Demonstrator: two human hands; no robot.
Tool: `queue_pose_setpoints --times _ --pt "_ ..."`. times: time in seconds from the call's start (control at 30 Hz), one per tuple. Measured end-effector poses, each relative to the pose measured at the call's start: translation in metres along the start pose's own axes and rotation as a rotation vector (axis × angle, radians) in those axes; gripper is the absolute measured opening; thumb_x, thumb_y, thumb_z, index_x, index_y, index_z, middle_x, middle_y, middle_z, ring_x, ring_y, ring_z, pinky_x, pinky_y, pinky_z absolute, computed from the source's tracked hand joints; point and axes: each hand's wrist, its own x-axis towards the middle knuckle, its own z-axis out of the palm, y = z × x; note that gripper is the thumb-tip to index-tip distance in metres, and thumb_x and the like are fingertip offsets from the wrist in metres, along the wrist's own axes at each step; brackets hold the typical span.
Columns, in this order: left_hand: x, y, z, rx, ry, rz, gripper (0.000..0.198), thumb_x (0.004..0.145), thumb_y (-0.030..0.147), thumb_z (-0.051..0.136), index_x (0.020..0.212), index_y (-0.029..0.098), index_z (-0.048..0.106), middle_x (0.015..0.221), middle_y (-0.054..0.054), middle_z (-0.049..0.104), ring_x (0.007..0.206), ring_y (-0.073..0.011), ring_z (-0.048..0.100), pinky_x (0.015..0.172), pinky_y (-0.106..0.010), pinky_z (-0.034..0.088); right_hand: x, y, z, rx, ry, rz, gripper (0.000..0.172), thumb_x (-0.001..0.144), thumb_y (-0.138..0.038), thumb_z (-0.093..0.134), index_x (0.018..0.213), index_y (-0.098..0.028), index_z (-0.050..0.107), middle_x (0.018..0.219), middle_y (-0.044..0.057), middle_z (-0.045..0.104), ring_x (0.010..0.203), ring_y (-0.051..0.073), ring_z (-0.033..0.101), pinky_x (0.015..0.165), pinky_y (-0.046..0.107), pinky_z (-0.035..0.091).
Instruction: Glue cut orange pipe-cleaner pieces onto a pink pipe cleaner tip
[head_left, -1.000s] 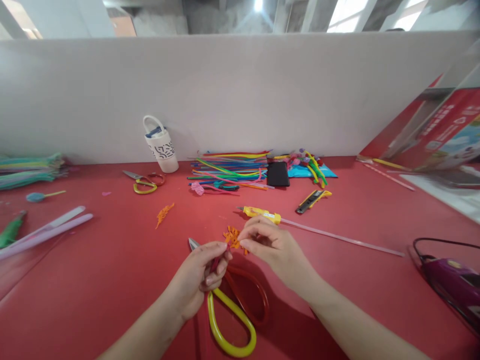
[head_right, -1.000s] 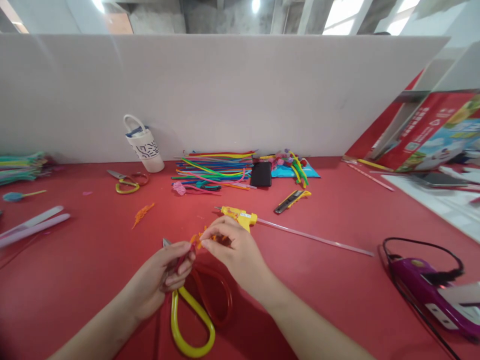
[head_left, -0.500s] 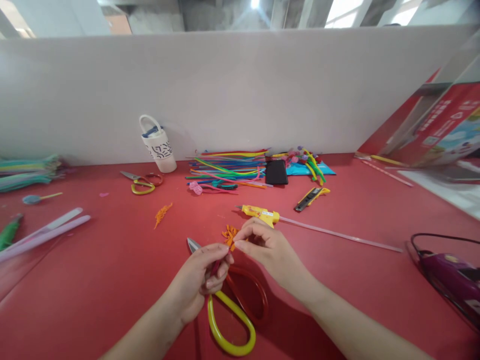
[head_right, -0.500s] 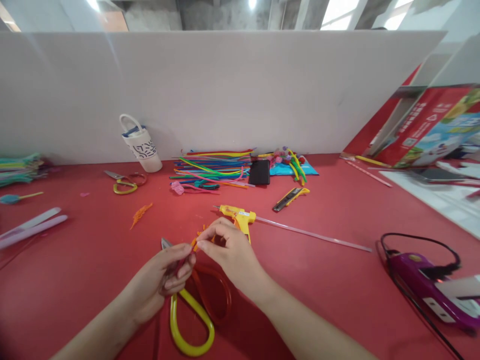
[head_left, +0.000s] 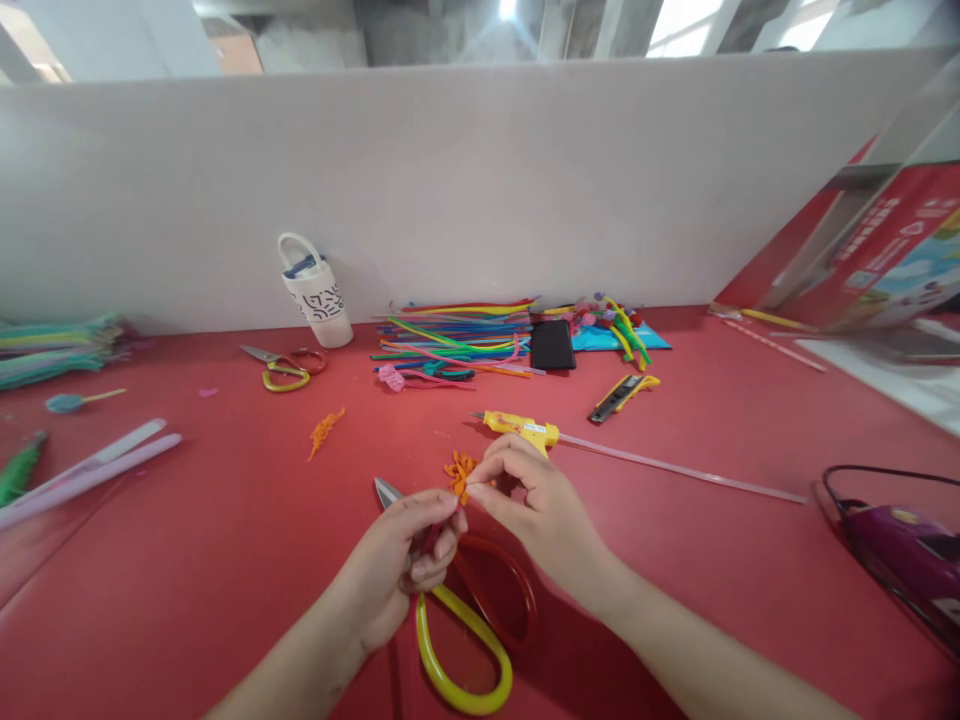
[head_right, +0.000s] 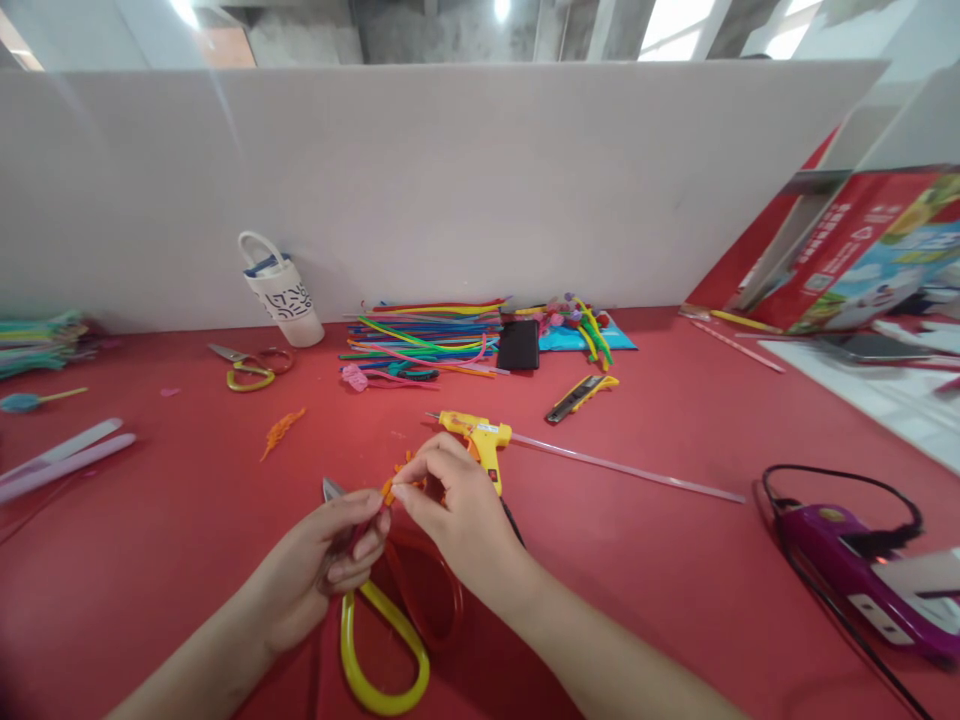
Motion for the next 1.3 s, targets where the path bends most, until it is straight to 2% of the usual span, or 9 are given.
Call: queue_pose_setpoints --times 0.17,0.27,0.43,0.6,0.73,0.83,1.03,1.3 --pt "0.0 0.0 -0.001 0.001 -0.008 -0.009 0.021 0.079 0.023 0.05 0.063 0.011 0.058 0.046 0.005 0.04 0.034 -0.0006 0.021 0.035 -0.016 0.011 -0.001 0.001 0.002 -0.026 0.019 -0.035 0.011 0.077 -0.01 0.055 0.07 -0.019 0.057 0.078 0.0 0.051 0.071 0.013 0.049 0.063 0.025 0.041" --pt "0.0 0.001 -0.001 0.011 0.001 -0.004 0.022 0.079 0.025 0.05 0.063 0.012 0.058 0.045 0.005 0.04 0.033 -0.0006 0.021 0.035 -0.017 0.011 -0.003 0.0 0.001 -0.041 0.059 -0.065 0.011 0.077 -0.011 0.055 0.081 -0.02 0.057 0.084 0.001 0.051 0.071 0.013 0.05 0.062 0.026 0.042" --pt "-0.001 0.0 0.002 0.084 0.058 0.055 0.022 0.077 0.026 0.052 0.06 0.013 0.055 0.043 0.006 0.039 0.034 -0.0013 0.02 0.036 -0.018 0.011 -0.005 -0.003 -0.001 -0.112 0.058 -0.184 0.014 0.079 -0.011 0.053 0.086 -0.022 0.059 0.087 0.003 0.05 0.08 0.016 0.05 0.072 0.03 0.042" --pt "-0.001 -0.002 0.003 0.215 0.156 0.138 0.024 0.075 0.028 0.057 0.057 0.015 0.049 0.044 0.007 0.041 0.034 -0.0014 0.02 0.036 -0.018 0.011 -0.004 -0.005 0.001 -0.028 0.083 -0.082 0.013 0.076 -0.008 0.054 0.079 -0.02 0.055 0.081 0.0 0.051 0.071 0.013 0.049 0.064 0.027 0.043" --pt "-0.002 -0.002 0.006 0.345 0.212 0.203 0.025 0.073 0.034 0.059 0.059 0.015 0.05 0.044 0.008 0.04 0.037 -0.0025 0.022 0.037 -0.018 0.012 -0.005 -0.006 0.002 -0.063 0.098 -0.145 0.014 0.074 -0.006 0.053 0.074 -0.02 0.054 0.079 0.0 0.05 0.073 0.014 0.049 0.065 0.027 0.042" --pt "-0.003 0.0 0.011 0.4 0.226 0.223 0.028 0.071 0.036 0.06 0.057 0.016 0.049 0.043 0.008 0.039 0.038 -0.0036 0.023 0.037 -0.018 0.014 -0.005 -0.007 0.002 -0.1 0.096 -0.175 0.014 0.074 -0.006 0.054 0.074 -0.02 0.054 0.078 0.001 0.05 0.075 0.015 0.049 0.068 0.028 0.041" --pt "-0.003 0.001 0.014 0.473 0.259 0.222 0.028 0.067 0.039 0.061 0.055 0.017 0.049 0.043 0.008 0.039 0.038 -0.0047 0.026 0.038 -0.019 0.015 -0.005 -0.005 0.003 -0.096 0.104 -0.146 0.014 0.073 -0.006 0.055 0.073 -0.02 0.052 0.079 0.0 0.05 0.074 0.014 0.048 0.066 0.028 0.042" --pt "-0.003 -0.001 0.011 0.405 0.214 0.258 0.02 0.069 0.032 0.06 0.062 0.015 0.053 0.043 0.008 0.042 0.037 -0.0031 0.026 0.038 -0.018 0.016 -0.004 -0.004 0.003 -0.079 0.106 -0.133 0.014 0.073 -0.005 0.054 0.07 -0.019 0.051 0.078 0.0 0.049 0.073 0.014 0.048 0.065 0.027 0.041"
